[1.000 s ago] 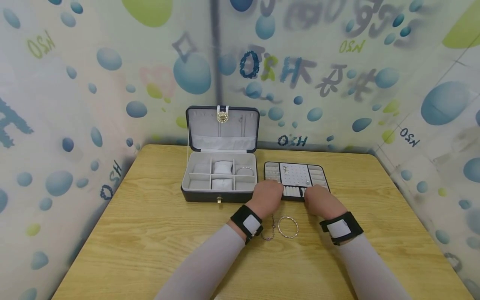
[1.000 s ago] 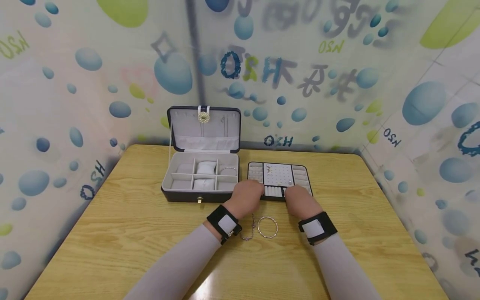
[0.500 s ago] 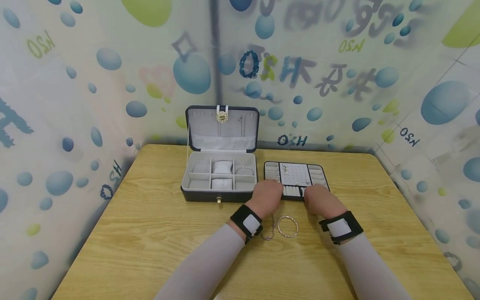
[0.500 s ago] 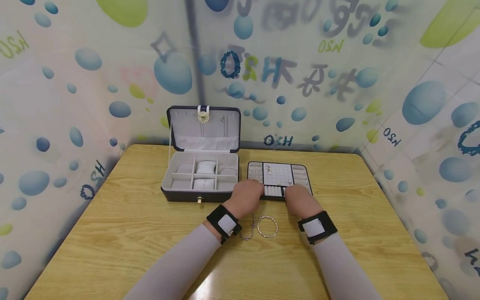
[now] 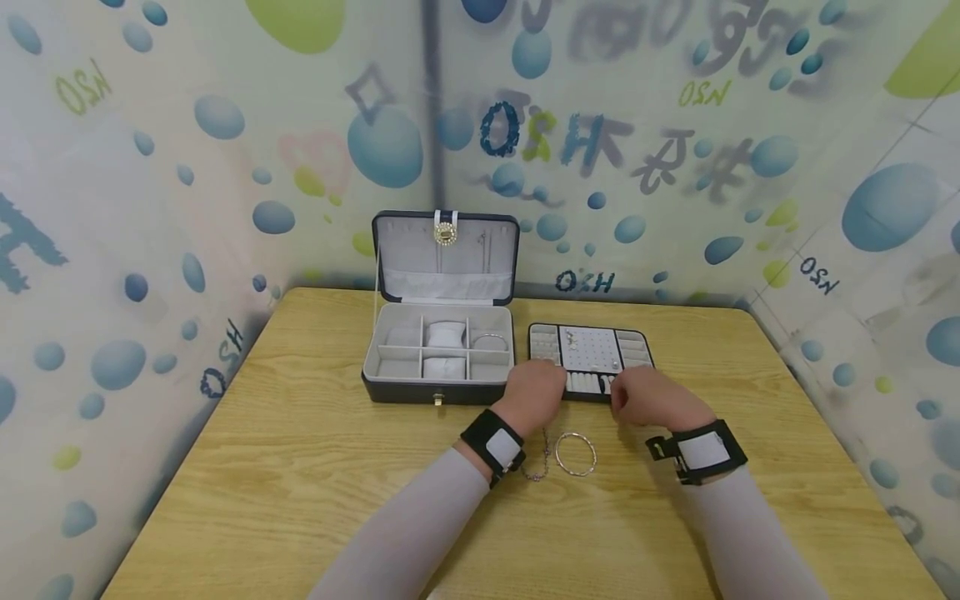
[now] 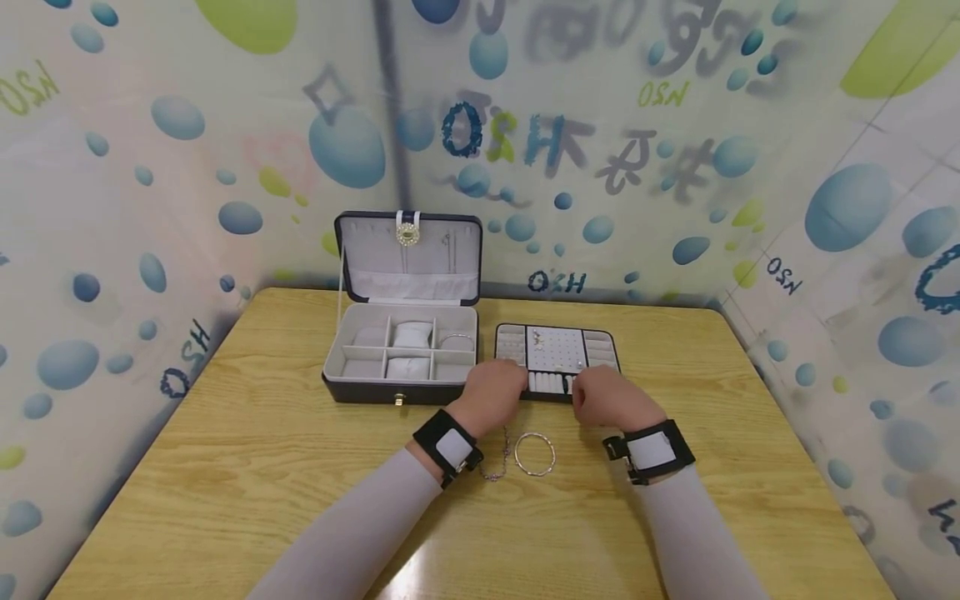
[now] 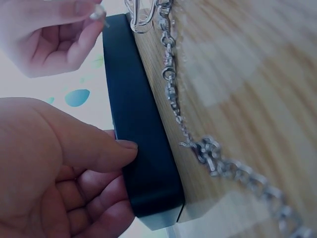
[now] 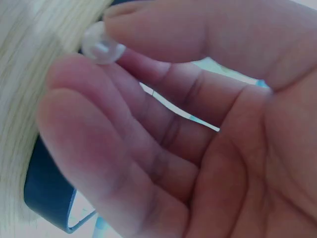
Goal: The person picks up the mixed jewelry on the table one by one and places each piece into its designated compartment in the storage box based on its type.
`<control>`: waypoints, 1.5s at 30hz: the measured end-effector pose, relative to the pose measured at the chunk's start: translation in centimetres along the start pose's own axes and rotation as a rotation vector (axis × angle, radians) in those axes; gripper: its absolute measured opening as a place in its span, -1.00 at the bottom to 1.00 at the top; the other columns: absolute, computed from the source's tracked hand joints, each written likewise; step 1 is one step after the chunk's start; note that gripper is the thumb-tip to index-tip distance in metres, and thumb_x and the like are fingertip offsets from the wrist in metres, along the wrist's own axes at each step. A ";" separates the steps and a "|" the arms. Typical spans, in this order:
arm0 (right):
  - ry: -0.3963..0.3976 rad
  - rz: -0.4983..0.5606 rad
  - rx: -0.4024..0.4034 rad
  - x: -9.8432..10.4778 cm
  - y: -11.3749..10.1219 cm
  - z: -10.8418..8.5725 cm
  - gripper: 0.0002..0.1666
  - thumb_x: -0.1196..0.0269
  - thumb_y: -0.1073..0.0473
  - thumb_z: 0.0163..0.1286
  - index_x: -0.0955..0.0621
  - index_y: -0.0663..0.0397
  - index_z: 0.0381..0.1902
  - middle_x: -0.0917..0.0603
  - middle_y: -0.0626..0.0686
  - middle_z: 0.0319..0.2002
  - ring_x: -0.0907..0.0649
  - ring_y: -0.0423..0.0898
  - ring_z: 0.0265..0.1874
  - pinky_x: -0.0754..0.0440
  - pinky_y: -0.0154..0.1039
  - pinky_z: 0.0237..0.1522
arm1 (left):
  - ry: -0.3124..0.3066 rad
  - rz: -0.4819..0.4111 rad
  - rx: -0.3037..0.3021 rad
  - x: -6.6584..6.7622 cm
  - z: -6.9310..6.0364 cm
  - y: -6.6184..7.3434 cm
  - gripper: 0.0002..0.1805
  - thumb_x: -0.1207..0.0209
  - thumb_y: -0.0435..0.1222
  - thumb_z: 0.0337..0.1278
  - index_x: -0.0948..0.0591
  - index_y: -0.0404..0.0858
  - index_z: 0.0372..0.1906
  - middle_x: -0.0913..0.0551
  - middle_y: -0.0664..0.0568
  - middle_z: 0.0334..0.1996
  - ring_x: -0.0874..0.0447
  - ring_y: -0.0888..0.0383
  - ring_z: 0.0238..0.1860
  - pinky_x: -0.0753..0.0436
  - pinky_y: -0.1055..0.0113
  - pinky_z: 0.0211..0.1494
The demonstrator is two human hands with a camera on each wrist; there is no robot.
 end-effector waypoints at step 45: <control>0.495 0.136 0.050 2.8 0.9 0.7 -0.85 -0.32 0.39 0.41 -0.79 0.25 -0.12 -0.76 0.21 -0.15 -0.69 0.07 -0.22 -0.71 0.09 -0.08 | -0.028 0.011 0.002 -0.2 0.1 0.1 -0.86 -0.25 -0.27 0.45 -0.81 -0.06 -0.22 -0.76 0.10 -0.35 -0.73 0.15 -0.33 -0.69 0.21 -0.47</control>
Point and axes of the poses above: each hand's wrist, its own z-axis towards the middle knuckle, its own x-axis out of the back of the hand, y = z × x, the point moved 8 cm from there along z, towards the middle knuckle
